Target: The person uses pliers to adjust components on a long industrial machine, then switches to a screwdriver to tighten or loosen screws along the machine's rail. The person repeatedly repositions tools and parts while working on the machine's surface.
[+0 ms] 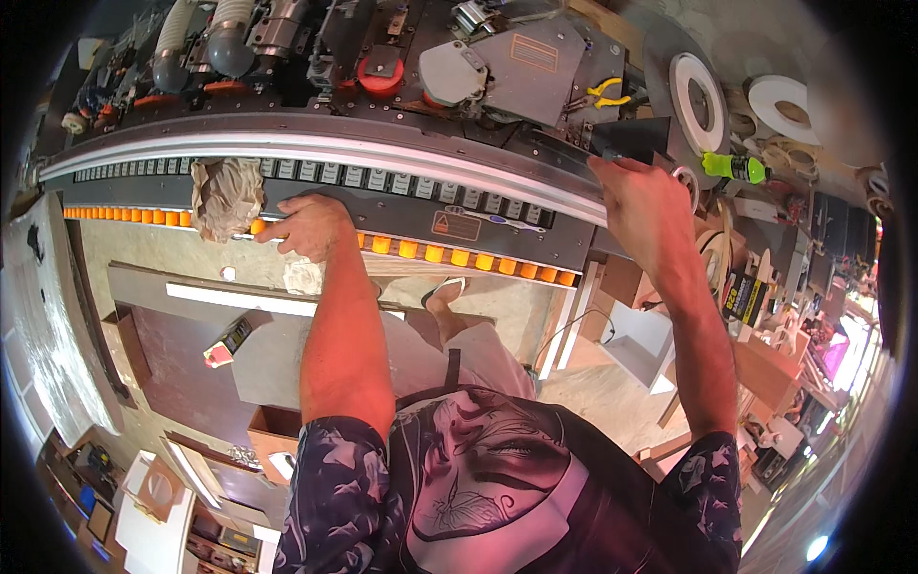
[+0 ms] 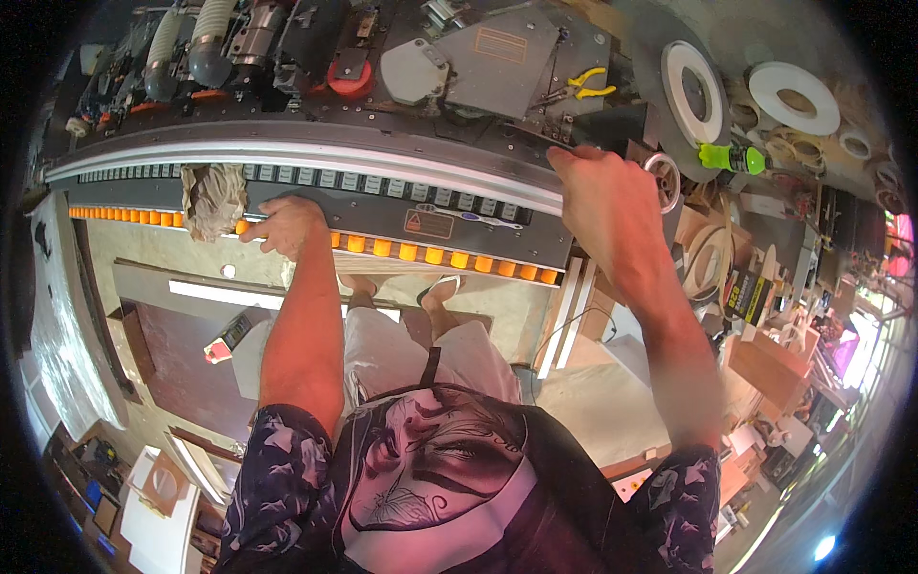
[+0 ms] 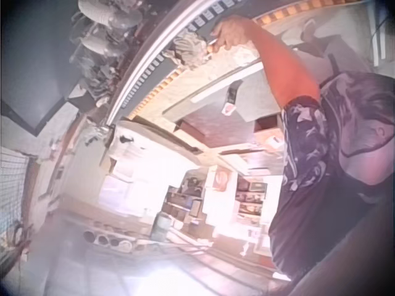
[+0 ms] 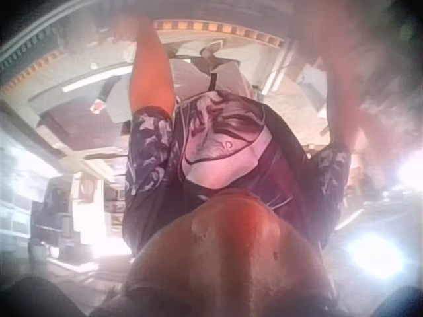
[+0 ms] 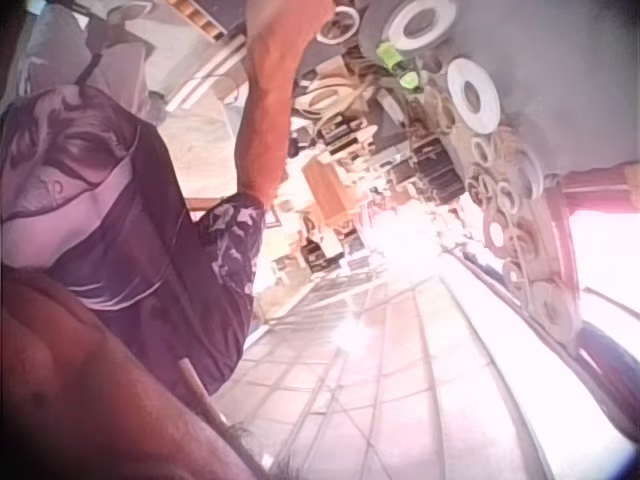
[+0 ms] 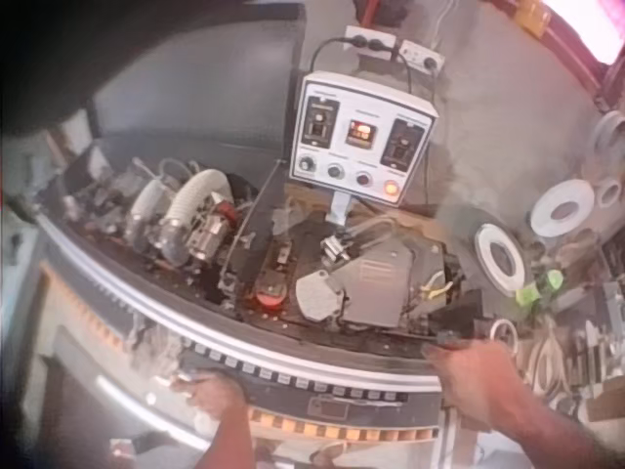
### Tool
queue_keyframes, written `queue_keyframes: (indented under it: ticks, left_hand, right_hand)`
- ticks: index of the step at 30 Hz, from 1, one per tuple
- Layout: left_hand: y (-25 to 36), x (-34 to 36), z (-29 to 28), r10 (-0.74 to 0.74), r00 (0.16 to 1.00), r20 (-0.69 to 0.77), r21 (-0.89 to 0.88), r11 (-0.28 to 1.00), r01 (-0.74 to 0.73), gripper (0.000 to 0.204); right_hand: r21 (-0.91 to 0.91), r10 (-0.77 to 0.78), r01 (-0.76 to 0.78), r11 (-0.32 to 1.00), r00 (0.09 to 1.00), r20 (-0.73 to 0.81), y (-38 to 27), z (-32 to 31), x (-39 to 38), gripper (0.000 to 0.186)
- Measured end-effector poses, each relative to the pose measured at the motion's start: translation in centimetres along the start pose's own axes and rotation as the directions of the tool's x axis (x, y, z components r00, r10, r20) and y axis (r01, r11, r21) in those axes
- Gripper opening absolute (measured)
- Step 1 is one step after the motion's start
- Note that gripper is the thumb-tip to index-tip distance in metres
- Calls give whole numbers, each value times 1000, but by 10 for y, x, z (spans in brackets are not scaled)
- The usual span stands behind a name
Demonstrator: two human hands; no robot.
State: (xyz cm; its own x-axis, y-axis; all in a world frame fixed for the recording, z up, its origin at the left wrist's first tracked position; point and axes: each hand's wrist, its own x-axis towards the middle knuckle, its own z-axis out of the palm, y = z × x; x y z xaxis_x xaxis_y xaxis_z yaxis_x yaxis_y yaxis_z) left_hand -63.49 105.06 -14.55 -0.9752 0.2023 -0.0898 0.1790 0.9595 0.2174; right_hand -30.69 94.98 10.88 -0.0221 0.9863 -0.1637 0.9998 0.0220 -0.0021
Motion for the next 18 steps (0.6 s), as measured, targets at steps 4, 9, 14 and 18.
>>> queue_keyframes:
  ticks: [4, 9, 14, 18]
  left_hand:
    - [-4, 2, 2, 26, 1000, 13, -25, 999, -26, 84]
    - [-4, 2, -4, 43, 999, 24, -52, 998, -42, 87]
    - [-54, 26, 10, 354, 920, 169, -371, 888, -273, 96]
    - [-100, -30, -91, 978, 208, 8, -510, 183, -841, 68]
  right_hand:
    - [249, 32, -8, 968, 995, -95, -2, -40, -19, 29]
    - [522, 273, -216, 825, 961, -33, -1, -56, -61, 20]
    - [754, 294, -358, 551, 929, 226, -11, -30, -115, 17]
    - [753, 248, -352, 555, 935, 254, -27, 5, -144, 13]
